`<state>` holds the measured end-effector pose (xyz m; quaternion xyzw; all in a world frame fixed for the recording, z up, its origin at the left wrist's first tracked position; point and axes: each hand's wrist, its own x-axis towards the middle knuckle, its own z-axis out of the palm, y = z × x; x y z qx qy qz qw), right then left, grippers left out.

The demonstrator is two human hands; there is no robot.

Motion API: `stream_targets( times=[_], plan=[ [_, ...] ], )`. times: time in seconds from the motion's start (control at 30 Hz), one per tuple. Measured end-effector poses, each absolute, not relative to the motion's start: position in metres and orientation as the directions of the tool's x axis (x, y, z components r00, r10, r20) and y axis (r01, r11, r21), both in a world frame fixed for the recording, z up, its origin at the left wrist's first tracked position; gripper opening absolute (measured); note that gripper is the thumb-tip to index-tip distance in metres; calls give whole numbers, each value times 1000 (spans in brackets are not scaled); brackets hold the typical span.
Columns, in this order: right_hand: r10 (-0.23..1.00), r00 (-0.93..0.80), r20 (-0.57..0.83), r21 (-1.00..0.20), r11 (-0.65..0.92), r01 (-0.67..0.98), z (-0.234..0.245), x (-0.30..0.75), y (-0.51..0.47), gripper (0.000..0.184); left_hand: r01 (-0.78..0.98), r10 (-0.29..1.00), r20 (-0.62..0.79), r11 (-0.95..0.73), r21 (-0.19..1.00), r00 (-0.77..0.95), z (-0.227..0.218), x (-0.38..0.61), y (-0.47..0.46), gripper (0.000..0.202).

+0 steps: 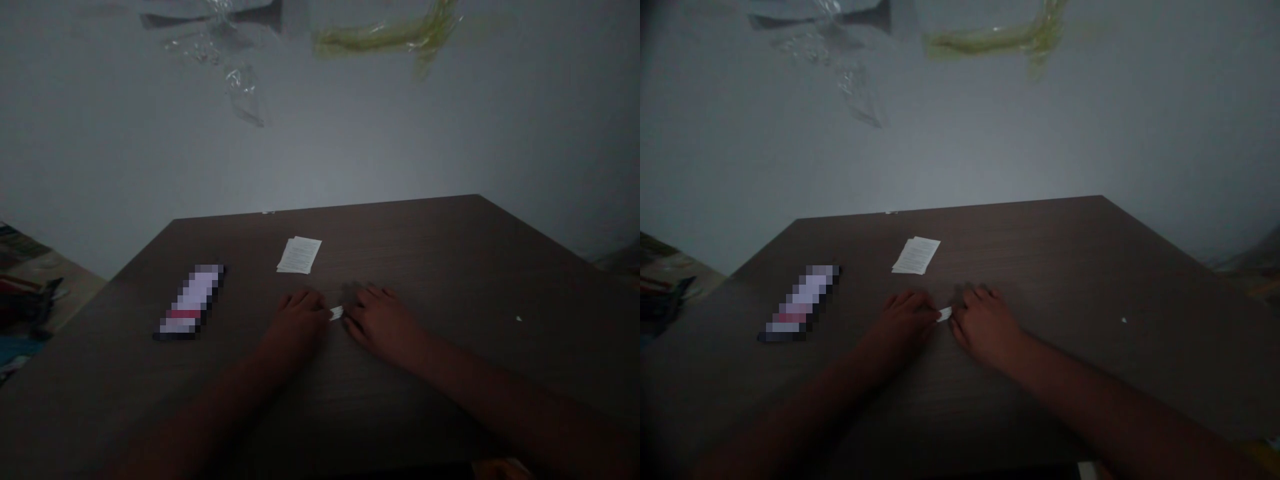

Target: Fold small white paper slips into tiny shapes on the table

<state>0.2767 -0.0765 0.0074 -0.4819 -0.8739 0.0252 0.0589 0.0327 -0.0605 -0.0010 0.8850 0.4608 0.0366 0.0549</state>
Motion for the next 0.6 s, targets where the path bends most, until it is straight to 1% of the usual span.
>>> stream_targets(
  times=[0.1, 0.17, 0.33, 0.4, 0.6],
  plan=[
    [857, -507, 93, -126, 515, 848, 4, 276, -82, 33, 810, 811, -24, -581, 74, 584, 1, 40, -71, 31],
    [859, -504, 92, -131, 512, 849, 3, 274, -86, 37, 787, 787, -43, -611, 85, 615, 4, 44, -76, 35],
    [838, -540, 75, -119, 545, 830, 0, 268, -93, 50, 785, 788, -40, -605, 137, 614, 7, 47, -84, 53],
    [834, -546, 82, -132, 552, 823, -3, 266, -93, 54, 782, 784, -50, -609, 134, 619, 6, 47, -85, 58],
    [816, -558, 152, -163, 578, 800, -18, 268, -95, 59, 771, 754, -170, -632, 77, 635, 8, 48, -87, 69]
  ],
)
